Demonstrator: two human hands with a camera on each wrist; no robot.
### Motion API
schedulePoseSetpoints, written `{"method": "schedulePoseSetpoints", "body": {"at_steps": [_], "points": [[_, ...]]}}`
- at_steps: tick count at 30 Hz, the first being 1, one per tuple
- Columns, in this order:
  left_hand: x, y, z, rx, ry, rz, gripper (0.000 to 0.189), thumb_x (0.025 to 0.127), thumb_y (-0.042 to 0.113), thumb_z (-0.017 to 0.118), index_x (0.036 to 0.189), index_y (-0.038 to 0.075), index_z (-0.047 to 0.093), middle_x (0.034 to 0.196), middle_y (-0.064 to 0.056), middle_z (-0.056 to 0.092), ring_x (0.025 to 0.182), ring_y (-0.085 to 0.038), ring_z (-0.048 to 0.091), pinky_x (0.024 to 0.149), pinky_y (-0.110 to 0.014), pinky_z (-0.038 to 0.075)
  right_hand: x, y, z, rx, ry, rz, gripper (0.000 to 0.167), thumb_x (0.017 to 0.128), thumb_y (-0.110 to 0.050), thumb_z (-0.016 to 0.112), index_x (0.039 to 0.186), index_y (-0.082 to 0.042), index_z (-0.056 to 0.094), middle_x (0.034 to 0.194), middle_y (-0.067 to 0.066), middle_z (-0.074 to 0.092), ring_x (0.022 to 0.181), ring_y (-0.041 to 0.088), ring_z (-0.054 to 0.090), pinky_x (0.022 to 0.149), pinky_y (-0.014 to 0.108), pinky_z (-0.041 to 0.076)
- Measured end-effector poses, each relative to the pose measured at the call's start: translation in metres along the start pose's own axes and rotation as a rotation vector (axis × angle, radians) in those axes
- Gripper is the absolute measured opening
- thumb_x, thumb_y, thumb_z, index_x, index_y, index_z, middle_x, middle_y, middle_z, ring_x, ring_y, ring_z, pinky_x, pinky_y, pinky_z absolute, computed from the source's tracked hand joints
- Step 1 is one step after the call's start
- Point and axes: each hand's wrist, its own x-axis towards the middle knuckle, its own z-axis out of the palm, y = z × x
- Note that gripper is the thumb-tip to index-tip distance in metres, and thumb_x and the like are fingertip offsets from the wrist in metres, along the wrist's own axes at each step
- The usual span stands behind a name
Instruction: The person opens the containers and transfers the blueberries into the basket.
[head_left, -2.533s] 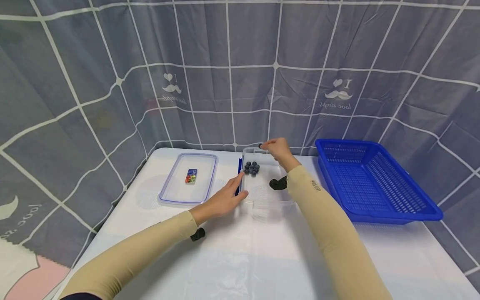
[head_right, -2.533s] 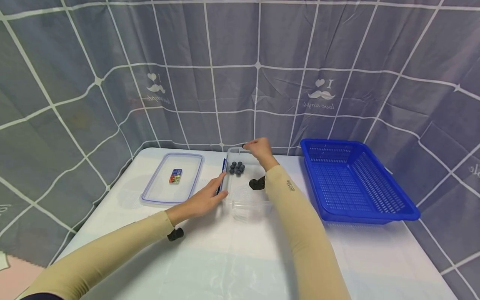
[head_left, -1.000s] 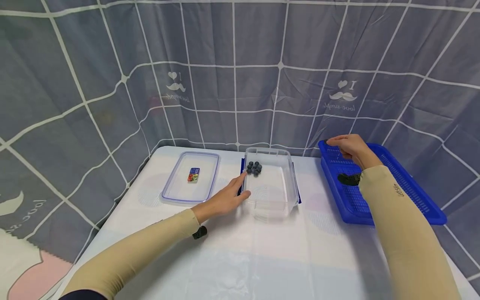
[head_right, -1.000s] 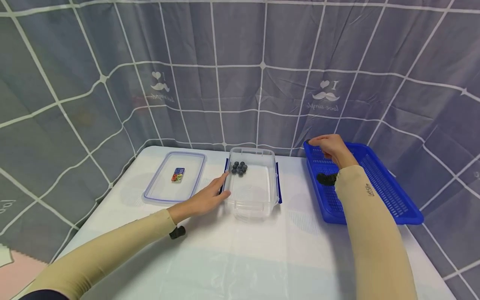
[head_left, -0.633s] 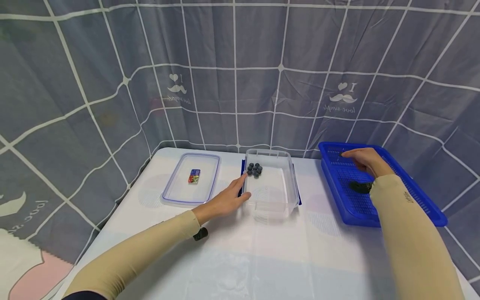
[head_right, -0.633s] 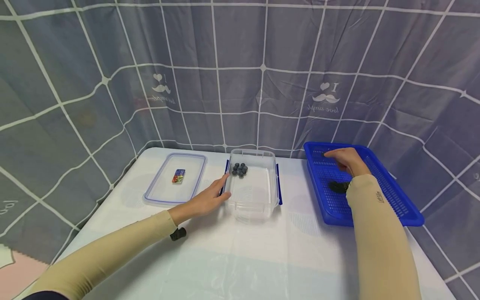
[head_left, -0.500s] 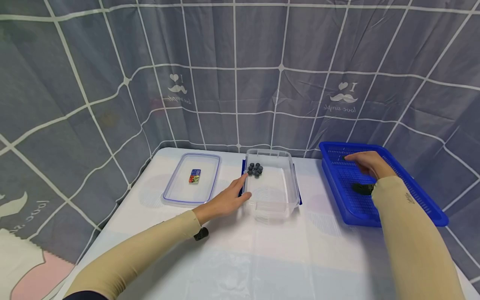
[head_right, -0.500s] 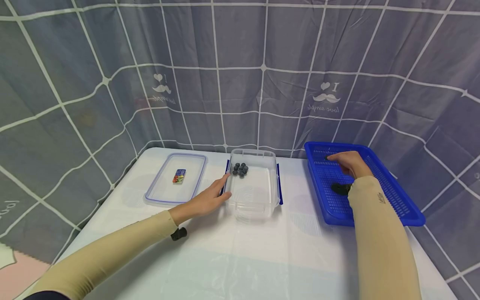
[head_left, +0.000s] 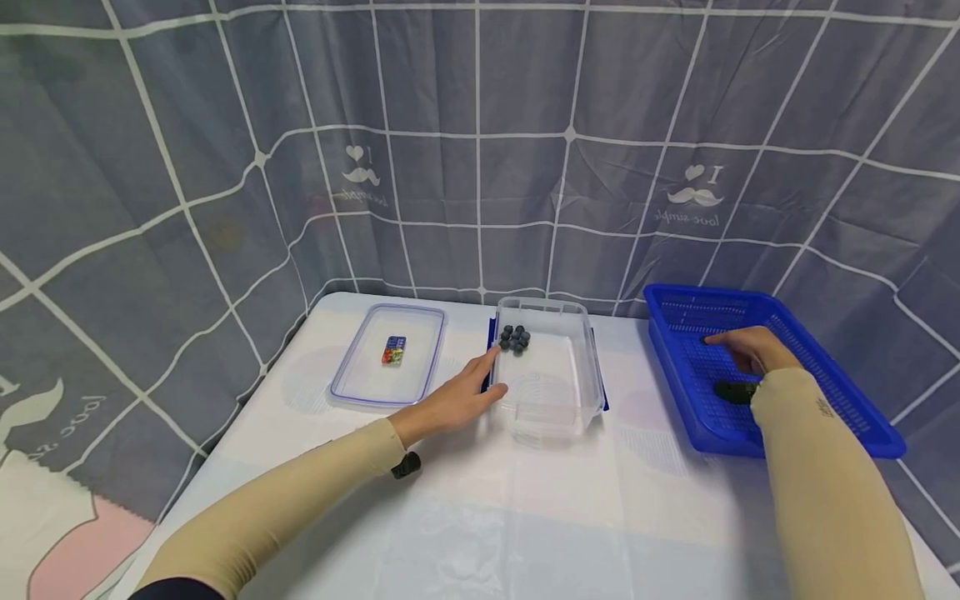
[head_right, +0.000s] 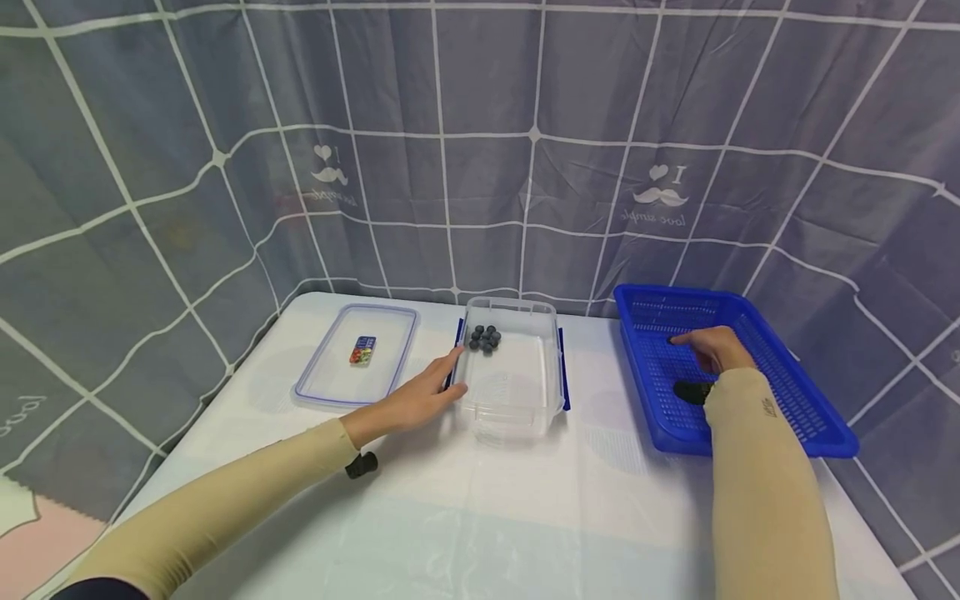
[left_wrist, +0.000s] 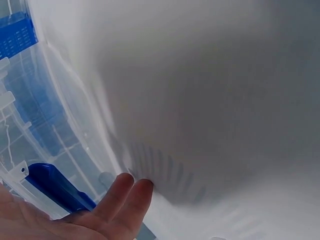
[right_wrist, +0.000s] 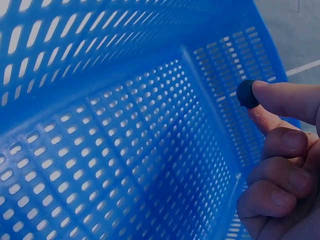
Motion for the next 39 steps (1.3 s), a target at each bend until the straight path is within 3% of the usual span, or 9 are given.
{"method": "schedulePoseSetpoints", "body": {"at_steps": [14,21,24,26,28,30,31,33,39], "points": [[0.003,-0.001,0.0,-0.002,-0.006,0.001,0.076,0.104,0.057,0.04,0.164,0.031,0.0,0.17,-0.007,0.014,0.152,-0.033,0.027,0.122,-0.051,0.026,-0.001,0.006,0.001,0.05,-0.012,0.004,0.048,0.1,-0.028,0.059,0.055,-0.025,0.041,0.052,-0.011,0.032,0.048,0.007,0.033,0.052,0.028,0.037],[0.0,0.0,0.001,-0.002,-0.009,-0.007,0.077,0.103,0.061,0.037,0.163,0.033,-0.002,0.17,-0.007,0.013,0.152,-0.032,0.026,0.122,-0.05,0.026,0.0,-0.009,0.006,0.014,0.004,-0.074,0.055,0.096,-0.03,0.063,0.049,-0.026,0.036,0.049,-0.011,0.032,0.046,0.008,0.032,0.049,0.029,0.036],[0.0,0.0,0.0,-0.006,-0.007,-0.003,0.077,0.103,0.062,0.037,0.163,0.033,-0.002,0.17,-0.007,0.013,0.152,-0.032,0.026,0.122,-0.05,0.026,-0.002,-0.021,0.008,0.031,0.018,-0.108,0.049,0.096,-0.031,0.065,0.051,-0.027,0.043,0.049,-0.011,0.032,0.046,0.009,0.032,0.049,0.03,0.035],[0.0,0.0,0.0,-0.007,-0.004,-0.001,0.077,0.103,0.063,0.037,0.163,0.034,-0.001,0.17,-0.007,0.014,0.152,-0.033,0.027,0.122,-0.05,0.026,-0.004,-0.029,0.01,0.033,0.027,-0.139,0.033,0.096,-0.031,0.066,0.065,-0.023,0.06,0.05,-0.011,0.034,0.046,0.009,0.032,0.049,0.031,0.035],[0.001,-0.001,0.0,-0.005,-0.001,-0.002,0.077,0.103,0.063,0.037,0.163,0.034,-0.001,0.169,-0.007,0.014,0.151,-0.032,0.028,0.122,-0.05,0.027,-0.006,-0.039,0.012,0.021,0.027,-0.175,0.02,0.096,-0.032,0.066,0.095,-0.014,0.074,0.05,-0.011,0.035,0.046,0.009,0.033,0.049,0.031,0.035],[0.001,-0.001,0.001,-0.003,-0.001,-0.005,0.077,0.103,0.063,0.037,0.163,0.034,-0.002,0.169,-0.007,0.015,0.151,-0.032,0.028,0.122,-0.049,0.027,-0.008,-0.049,0.013,0.001,0.017,-0.204,0.043,0.097,-0.033,0.064,0.13,-0.005,0.065,0.051,-0.011,0.035,0.047,0.008,0.033,0.05,0.031,0.035],[0.001,-0.001,0.0,-0.004,-0.002,-0.006,0.077,0.103,0.063,0.037,0.163,0.034,-0.002,0.169,-0.007,0.015,0.151,-0.032,0.029,0.122,-0.049,0.027,-0.01,-0.054,0.015,-0.01,0.013,-0.214,0.054,0.097,-0.034,0.064,0.139,0.0,0.057,0.051,-0.011,0.035,0.047,0.008,0.034,0.051,0.031,0.036],[0.002,-0.002,0.001,-0.006,0.0,-0.006,0.077,0.103,0.062,0.038,0.163,0.033,-0.001,0.169,-0.008,0.015,0.151,-0.033,0.029,0.122,-0.05,0.027,-0.012,-0.063,0.017,-0.025,0.004,-0.224,0.064,0.098,-0.036,0.062,0.147,0.004,0.047,0.052,-0.011,0.035,0.047,0.009,0.033,0.052,0.031,0.036],[0.001,-0.001,0.0,-0.016,0.002,0.004,0.078,0.103,0.06,0.039,0.164,0.03,0.0,0.169,-0.009,0.015,0.151,-0.034,0.029,0.122,-0.051,0.027,-0.022,-0.089,0.029,-0.02,-0.007,-0.261,0.064,0.099,-0.041,0.062,0.146,0.001,0.048,0.057,-0.011,0.034,0.052,0.01,0.033,0.058,0.032,0.036]]}}
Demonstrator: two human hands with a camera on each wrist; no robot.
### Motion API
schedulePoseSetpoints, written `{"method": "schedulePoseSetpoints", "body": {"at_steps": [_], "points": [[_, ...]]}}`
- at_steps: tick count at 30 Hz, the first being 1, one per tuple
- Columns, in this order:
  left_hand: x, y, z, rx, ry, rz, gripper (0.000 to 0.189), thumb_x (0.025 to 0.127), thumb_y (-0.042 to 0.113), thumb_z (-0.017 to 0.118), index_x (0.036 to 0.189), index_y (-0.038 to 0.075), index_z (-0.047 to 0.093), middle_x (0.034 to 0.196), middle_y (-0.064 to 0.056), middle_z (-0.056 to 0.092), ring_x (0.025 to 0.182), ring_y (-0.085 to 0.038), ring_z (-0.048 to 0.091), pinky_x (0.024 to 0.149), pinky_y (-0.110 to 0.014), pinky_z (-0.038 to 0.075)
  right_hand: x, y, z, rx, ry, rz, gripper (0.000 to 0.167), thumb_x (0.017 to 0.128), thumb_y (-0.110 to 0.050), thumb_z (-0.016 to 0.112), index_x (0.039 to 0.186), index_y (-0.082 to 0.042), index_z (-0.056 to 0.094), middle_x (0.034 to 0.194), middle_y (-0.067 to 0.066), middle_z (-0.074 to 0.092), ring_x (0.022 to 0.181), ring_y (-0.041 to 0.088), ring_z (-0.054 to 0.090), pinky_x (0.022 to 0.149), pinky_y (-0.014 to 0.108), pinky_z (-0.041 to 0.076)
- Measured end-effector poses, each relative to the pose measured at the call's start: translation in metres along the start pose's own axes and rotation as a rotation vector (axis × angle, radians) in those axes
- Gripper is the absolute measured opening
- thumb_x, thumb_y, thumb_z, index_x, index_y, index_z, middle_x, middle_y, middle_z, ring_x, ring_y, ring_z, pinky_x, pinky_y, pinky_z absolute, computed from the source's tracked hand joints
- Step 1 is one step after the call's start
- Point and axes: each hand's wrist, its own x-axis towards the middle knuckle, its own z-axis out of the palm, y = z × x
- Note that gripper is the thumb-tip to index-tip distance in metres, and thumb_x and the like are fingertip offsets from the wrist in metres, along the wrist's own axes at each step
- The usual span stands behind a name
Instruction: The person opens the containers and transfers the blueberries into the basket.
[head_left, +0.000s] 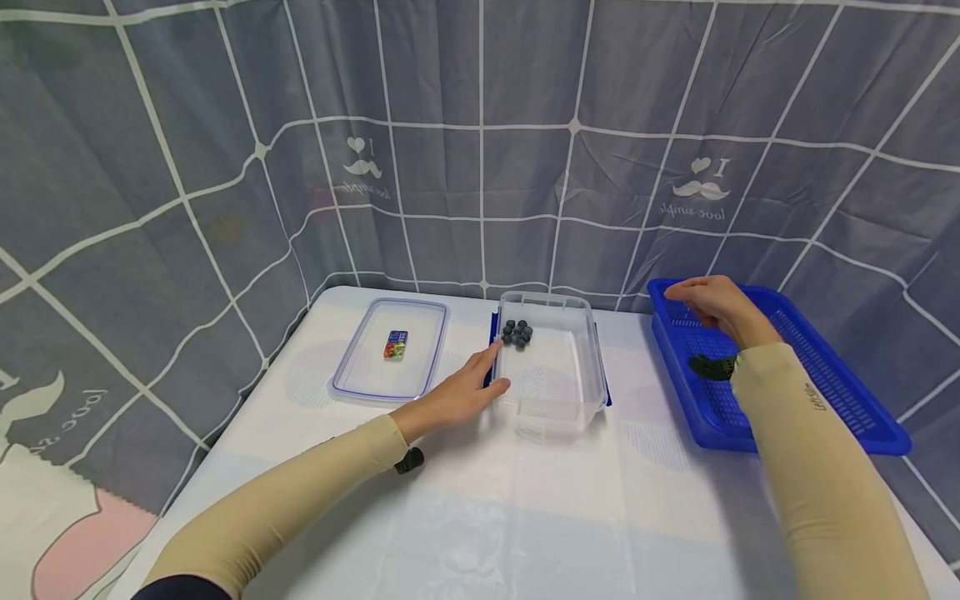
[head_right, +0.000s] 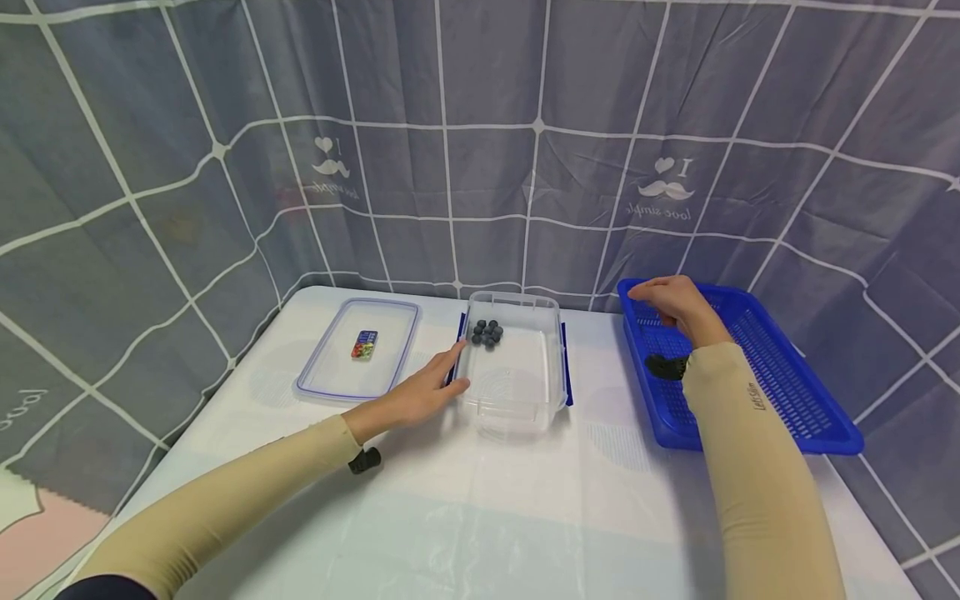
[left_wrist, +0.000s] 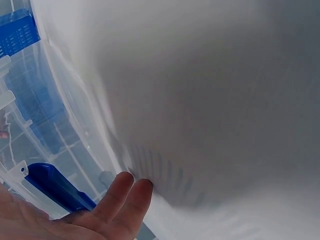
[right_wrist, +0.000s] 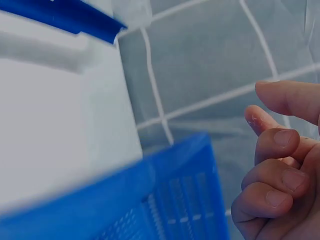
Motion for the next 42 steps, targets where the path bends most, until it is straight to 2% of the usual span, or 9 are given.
{"method": "schedulePoseSetpoints", "body": {"at_steps": [7,17,24,31,42], "points": [[0.0,0.003,-0.002,0.008,-0.005,0.001,0.078,0.103,0.061,0.037,0.163,0.031,-0.001,0.169,-0.008,0.014,0.151,-0.034,0.029,0.122,-0.05,0.027,-0.005,-0.027,0.013,0.037,-0.012,-0.069,0.062,0.099,-0.042,0.064,0.143,-0.001,0.051,0.058,-0.01,0.031,0.052,0.01,0.029,0.057,0.03,0.034],[0.0,0.005,-0.004,0.014,0.004,0.012,0.077,0.103,0.06,0.038,0.163,0.031,-0.002,0.169,-0.009,0.014,0.15,-0.035,0.029,0.121,-0.051,0.027,-0.002,-0.058,0.04,0.078,-0.058,-0.104,0.052,0.1,-0.034,0.064,0.141,-0.003,0.054,0.061,-0.008,0.036,0.051,0.012,0.03,0.054,0.03,0.033],[0.0,0.005,-0.003,0.01,-0.004,0.006,0.077,0.103,0.062,0.037,0.163,0.033,-0.002,0.169,-0.008,0.014,0.15,-0.035,0.03,0.121,-0.051,0.027,0.006,-0.068,0.064,0.163,-0.097,-0.099,0.051,0.1,-0.03,0.065,0.142,-0.003,0.053,0.062,-0.007,0.039,0.048,0.01,0.028,0.05,0.026,0.03],[0.002,0.004,-0.001,0.001,-0.008,0.005,0.077,0.103,0.062,0.037,0.163,0.033,-0.002,0.17,-0.008,0.013,0.15,-0.035,0.03,0.121,-0.051,0.028,0.009,-0.08,0.088,0.264,-0.149,-0.106,0.048,0.099,-0.023,0.065,0.142,-0.002,0.054,0.063,-0.005,0.039,0.051,0.011,0.028,0.054,0.028,0.03],[0.001,-0.001,0.001,0.008,-0.001,0.001,0.078,0.102,0.064,0.037,0.162,0.035,-0.003,0.17,-0.008,0.013,0.15,-0.035,0.03,0.121,-0.052,0.028,0.04,-0.078,0.135,0.359,-0.155,-0.11,0.042,0.098,-0.024,0.068,0.137,-0.01,0.061,0.074,-0.001,0.04,0.057,0.013,0.032,0.059,0.028,0.032]]}}
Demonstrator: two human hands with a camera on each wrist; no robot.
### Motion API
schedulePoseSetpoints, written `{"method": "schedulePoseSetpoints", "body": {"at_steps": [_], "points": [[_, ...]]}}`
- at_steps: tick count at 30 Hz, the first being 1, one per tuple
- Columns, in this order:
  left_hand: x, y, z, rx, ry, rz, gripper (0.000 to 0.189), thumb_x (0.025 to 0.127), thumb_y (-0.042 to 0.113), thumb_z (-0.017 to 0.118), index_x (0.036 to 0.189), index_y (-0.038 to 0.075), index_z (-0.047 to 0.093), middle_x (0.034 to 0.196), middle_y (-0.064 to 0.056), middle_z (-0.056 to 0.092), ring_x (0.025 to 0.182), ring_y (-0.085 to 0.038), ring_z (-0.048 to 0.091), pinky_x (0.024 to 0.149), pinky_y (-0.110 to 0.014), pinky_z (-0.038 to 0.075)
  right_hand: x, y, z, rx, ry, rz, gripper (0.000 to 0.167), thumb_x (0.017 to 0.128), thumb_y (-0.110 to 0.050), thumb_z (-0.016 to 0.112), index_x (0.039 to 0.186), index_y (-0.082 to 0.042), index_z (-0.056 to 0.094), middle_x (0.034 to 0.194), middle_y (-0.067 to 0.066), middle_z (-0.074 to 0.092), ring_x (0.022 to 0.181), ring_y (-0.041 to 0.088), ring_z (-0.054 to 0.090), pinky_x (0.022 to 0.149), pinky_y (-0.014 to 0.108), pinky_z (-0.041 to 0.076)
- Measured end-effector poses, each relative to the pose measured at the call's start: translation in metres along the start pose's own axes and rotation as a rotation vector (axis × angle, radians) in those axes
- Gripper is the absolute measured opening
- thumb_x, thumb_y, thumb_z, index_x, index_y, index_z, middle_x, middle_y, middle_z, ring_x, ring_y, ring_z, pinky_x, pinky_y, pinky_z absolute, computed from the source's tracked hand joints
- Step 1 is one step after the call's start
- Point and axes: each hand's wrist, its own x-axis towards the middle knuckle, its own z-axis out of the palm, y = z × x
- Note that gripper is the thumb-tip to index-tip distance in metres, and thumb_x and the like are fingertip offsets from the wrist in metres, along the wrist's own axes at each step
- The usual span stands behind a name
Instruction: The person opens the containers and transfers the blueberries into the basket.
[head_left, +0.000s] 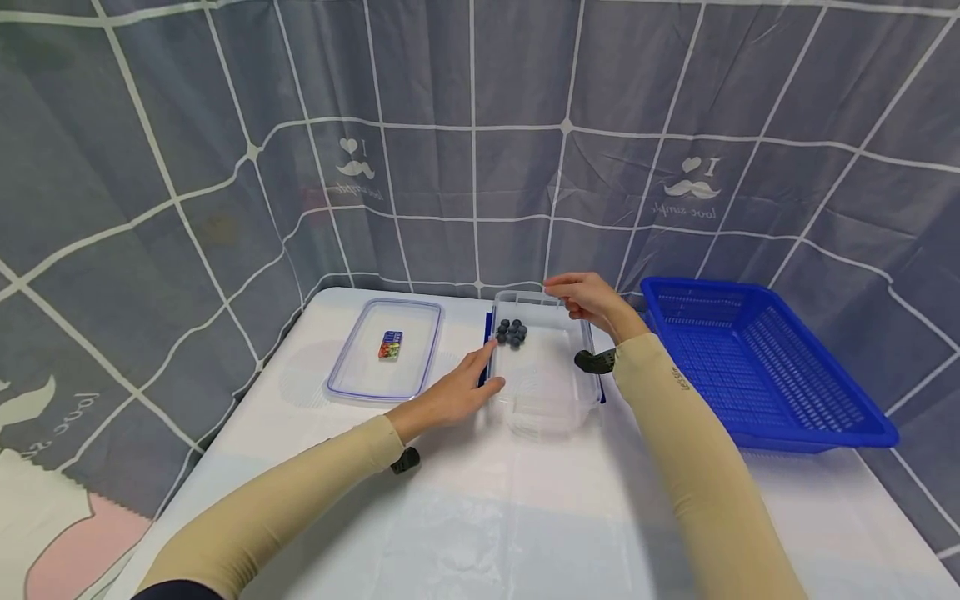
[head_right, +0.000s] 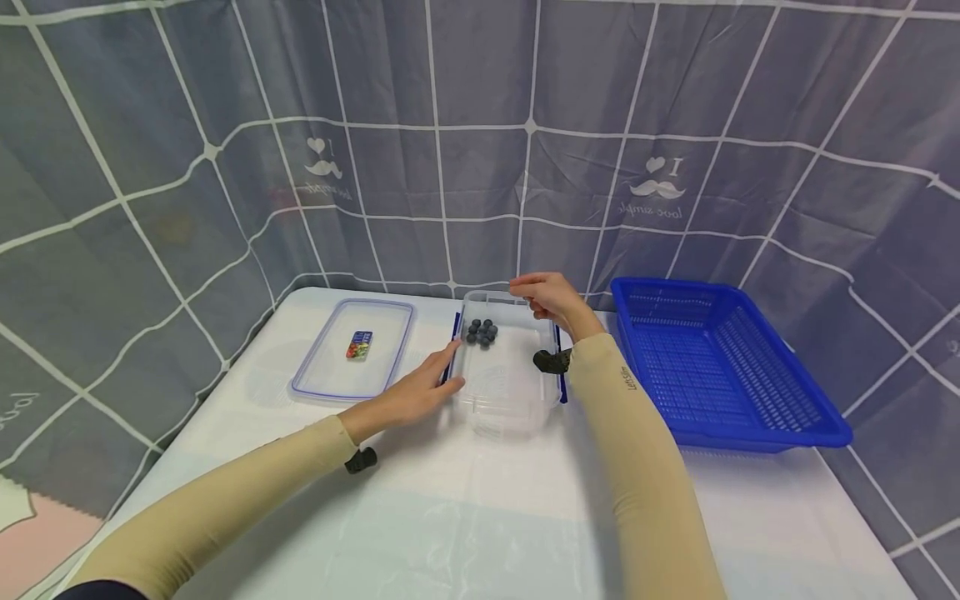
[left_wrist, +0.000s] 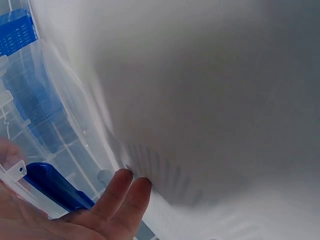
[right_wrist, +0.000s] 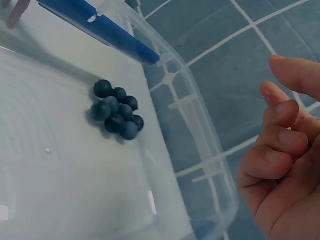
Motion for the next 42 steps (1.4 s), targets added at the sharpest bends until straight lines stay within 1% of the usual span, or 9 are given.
{"method": "schedulePoseSetpoints", "body": {"at_steps": [3,5,10,13,22,26,30,37,42], "points": [[0.0,0.0,-0.001,0.003,0.004,0.0,0.078,0.102,0.065,0.036,0.162,0.035,-0.002,0.169,-0.008,0.014,0.15,-0.035,0.03,0.121,-0.051,0.028,0.007,0.002,0.011,0.009,-0.003,0.005,0.04,0.097,-0.024,0.069,0.134,-0.01,0.064,0.073,0.0,0.041,0.056,0.014,0.032,0.058,0.028,0.034],[0.0,0.0,-0.001,0.001,0.003,0.0,0.078,0.102,0.065,0.036,0.163,0.034,-0.002,0.169,-0.008,0.014,0.15,-0.034,0.03,0.121,-0.051,0.028,0.011,0.003,0.017,0.026,-0.006,0.007,0.041,0.097,-0.022,0.068,0.135,-0.008,0.063,0.073,0.0,0.042,0.056,0.014,0.033,0.058,0.028,0.035],[0.0,0.001,0.0,0.0,0.008,-0.004,0.077,0.102,0.063,0.036,0.163,0.033,-0.001,0.169,-0.008,0.014,0.151,-0.033,0.029,0.121,-0.05,0.028,0.02,0.008,0.029,0.078,-0.018,0.0,0.046,0.099,-0.019,0.066,0.141,-0.002,0.057,0.077,0.0,0.043,0.058,0.014,0.032,0.061,0.029,0.035],[0.0,0.0,0.0,0.006,0.009,-0.007,0.077,0.102,0.063,0.036,0.163,0.033,-0.001,0.169,-0.008,0.014,0.151,-0.033,0.029,0.121,-0.05,0.028,0.025,0.012,0.034,0.098,-0.01,0.004,0.045,0.099,-0.019,0.066,0.139,-0.002,0.058,0.081,0.001,0.044,0.059,0.014,0.032,0.061,0.028,0.035],[0.0,-0.002,0.001,0.01,0.014,0.0,0.078,0.102,0.064,0.037,0.163,0.032,0.001,0.169,-0.008,0.014,0.151,-0.033,0.027,0.121,-0.051,0.027,0.037,0.03,0.043,0.081,0.02,0.086,0.044,0.098,-0.022,0.068,0.138,-0.007,0.061,0.084,0.002,0.045,0.061,0.014,0.035,0.062,0.026,0.037],[-0.001,0.001,0.0,0.007,0.014,0.004,0.078,0.102,0.064,0.037,0.163,0.032,0.0,0.17,-0.01,0.013,0.152,-0.033,0.027,0.122,-0.051,0.027,0.039,0.037,0.045,0.081,0.048,0.111,0.044,0.098,-0.021,0.068,0.139,-0.007,0.06,0.087,0.002,0.046,0.062,0.014,0.036,0.062,0.026,0.037],[-0.001,0.001,-0.001,0.014,0.012,0.005,0.078,0.102,0.064,0.036,0.163,0.032,0.0,0.169,-0.011,0.012,0.151,-0.034,0.027,0.122,-0.052,0.027,0.039,0.042,0.046,0.089,0.086,0.138,0.041,0.096,-0.019,0.07,0.134,-0.007,0.063,0.084,0.0,0.048,0.061,0.012,0.037,0.059,0.024,0.037],[-0.001,0.001,-0.002,0.016,0.009,-0.004,0.078,0.102,0.064,0.037,0.164,0.03,0.001,0.17,-0.012,0.012,0.152,-0.033,0.025,0.122,-0.051,0.026,0.041,0.044,0.051,0.096,0.131,0.16,0.038,0.096,-0.018,0.07,0.132,-0.008,0.065,0.088,0.001,0.049,0.062,0.011,0.037,0.058,0.024,0.036],[-0.001,0.001,-0.002,0.023,0.004,-0.004,0.079,0.102,0.064,0.037,0.164,0.031,0.001,0.17,-0.01,0.013,0.152,-0.032,0.025,0.122,-0.05,0.025,0.041,0.046,0.055,0.11,0.174,0.185,0.038,0.095,-0.017,0.07,0.132,-0.008,0.064,0.083,0.0,0.047,0.059,0.011,0.036,0.056,0.024,0.035]]}}
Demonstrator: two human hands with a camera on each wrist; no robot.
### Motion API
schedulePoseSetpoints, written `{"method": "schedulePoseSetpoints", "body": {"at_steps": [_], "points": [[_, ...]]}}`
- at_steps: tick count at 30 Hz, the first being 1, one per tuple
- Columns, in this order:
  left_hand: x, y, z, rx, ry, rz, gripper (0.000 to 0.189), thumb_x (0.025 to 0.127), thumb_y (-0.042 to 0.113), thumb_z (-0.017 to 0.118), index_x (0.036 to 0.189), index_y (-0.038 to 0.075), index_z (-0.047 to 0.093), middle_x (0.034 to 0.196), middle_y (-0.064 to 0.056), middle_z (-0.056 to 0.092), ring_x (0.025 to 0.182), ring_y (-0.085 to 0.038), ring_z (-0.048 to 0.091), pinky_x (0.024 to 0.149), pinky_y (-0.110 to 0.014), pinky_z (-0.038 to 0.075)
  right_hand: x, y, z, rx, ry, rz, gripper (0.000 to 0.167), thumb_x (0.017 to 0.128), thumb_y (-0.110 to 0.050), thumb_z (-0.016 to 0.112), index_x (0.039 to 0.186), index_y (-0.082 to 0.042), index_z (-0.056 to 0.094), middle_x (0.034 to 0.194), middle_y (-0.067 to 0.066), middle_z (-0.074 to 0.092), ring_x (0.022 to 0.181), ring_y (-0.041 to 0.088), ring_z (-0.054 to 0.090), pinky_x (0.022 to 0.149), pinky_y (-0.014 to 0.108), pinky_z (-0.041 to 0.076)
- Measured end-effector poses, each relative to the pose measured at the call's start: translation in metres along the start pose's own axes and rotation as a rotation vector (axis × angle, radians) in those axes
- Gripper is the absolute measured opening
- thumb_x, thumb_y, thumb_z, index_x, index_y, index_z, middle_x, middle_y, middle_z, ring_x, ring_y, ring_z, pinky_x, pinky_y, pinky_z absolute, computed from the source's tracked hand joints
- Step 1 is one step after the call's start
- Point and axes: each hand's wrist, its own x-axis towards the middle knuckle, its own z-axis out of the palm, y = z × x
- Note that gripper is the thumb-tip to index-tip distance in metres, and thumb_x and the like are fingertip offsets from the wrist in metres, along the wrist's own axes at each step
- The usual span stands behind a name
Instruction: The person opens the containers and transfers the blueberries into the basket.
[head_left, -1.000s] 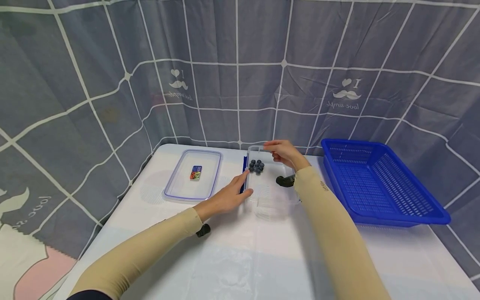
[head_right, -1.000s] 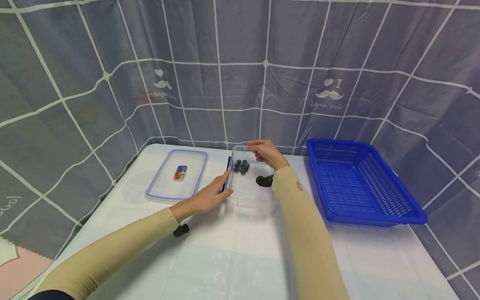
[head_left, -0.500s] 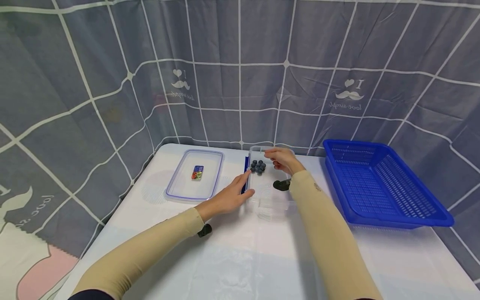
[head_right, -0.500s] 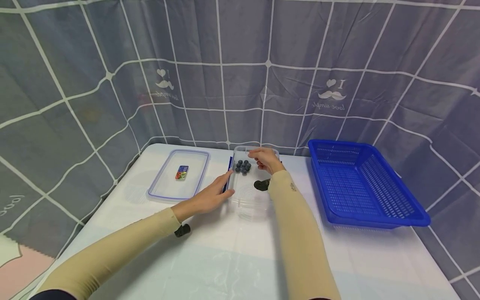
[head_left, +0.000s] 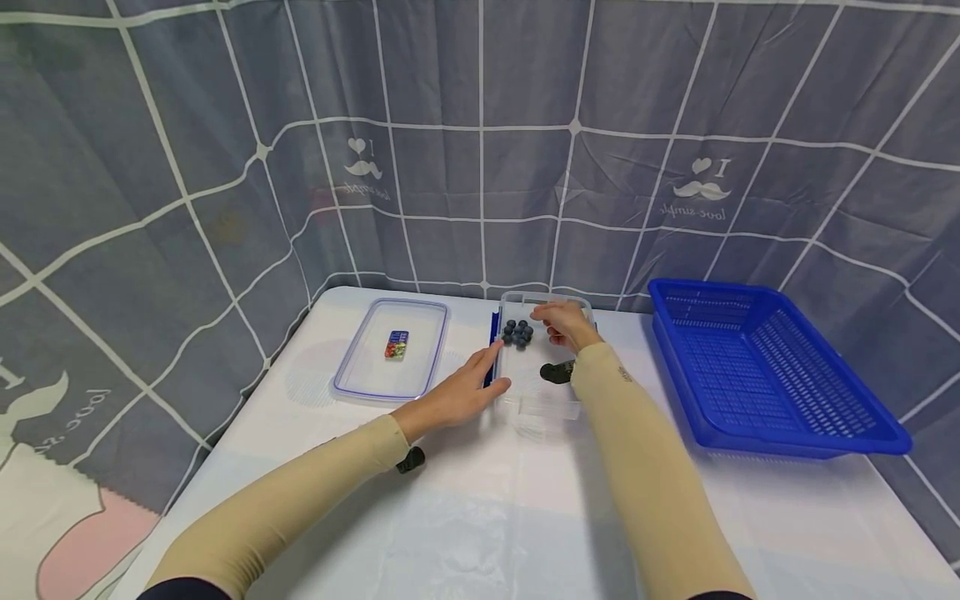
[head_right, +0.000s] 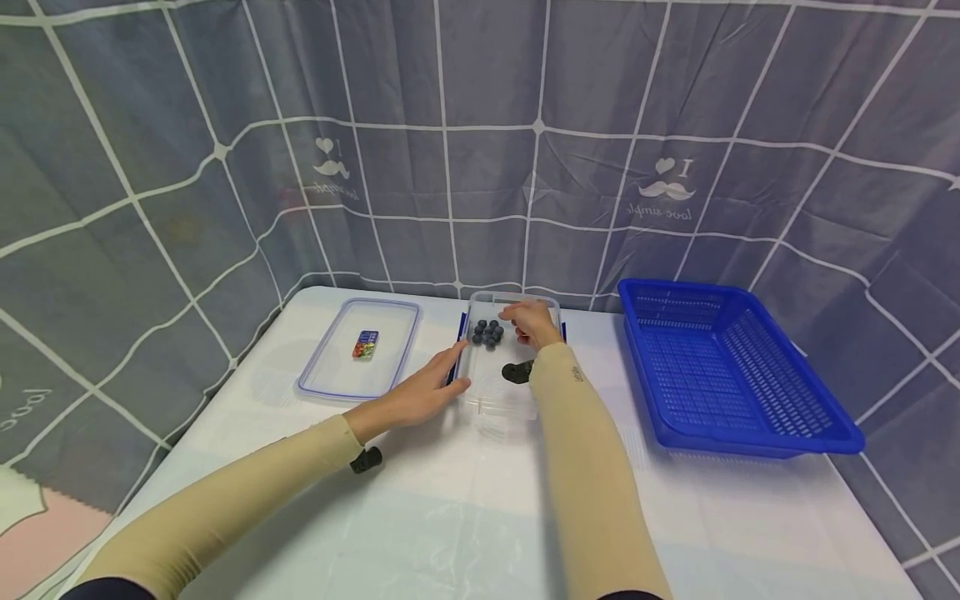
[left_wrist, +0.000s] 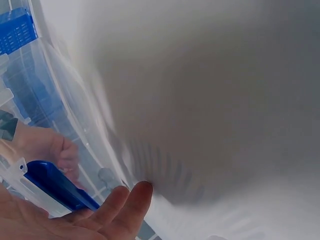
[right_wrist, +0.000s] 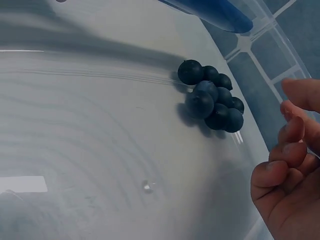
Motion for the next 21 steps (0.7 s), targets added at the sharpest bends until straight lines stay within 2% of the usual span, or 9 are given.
{"method": "schedulePoseSetpoints", "body": {"at_steps": [9,17,21], "points": [[0.0,0.0,-0.001,0.0,-0.01,0.009,0.08,0.102,0.065,0.038,0.164,0.029,0.002,0.169,-0.009,0.016,0.151,-0.031,0.028,0.122,-0.05,0.027,0.008,0.011,0.005,-0.024,0.054,0.056,0.039,0.093,-0.019,0.072,0.131,-0.011,0.065,0.08,0.0,0.047,0.057,0.012,0.036,0.054,0.025,0.033],[0.002,-0.001,0.0,-0.001,-0.002,0.015,0.079,0.102,0.064,0.038,0.164,0.03,0.003,0.169,-0.008,0.017,0.152,-0.029,0.028,0.122,-0.048,0.027,0.008,0.015,0.005,-0.083,0.051,0.085,0.037,0.094,-0.022,0.072,0.129,-0.012,0.066,0.081,0.0,0.049,0.057,0.012,0.037,0.054,0.025,0.033],[0.001,0.0,-0.001,-0.003,-0.001,0.016,0.079,0.102,0.064,0.039,0.164,0.03,0.003,0.169,-0.008,0.017,0.152,-0.029,0.028,0.122,-0.048,0.027,0.01,0.018,0.008,-0.112,0.073,0.093,0.032,0.093,-0.023,0.072,0.121,-0.009,0.064,0.078,0.001,0.048,0.056,0.012,0.037,0.052,0.025,0.033]]}}
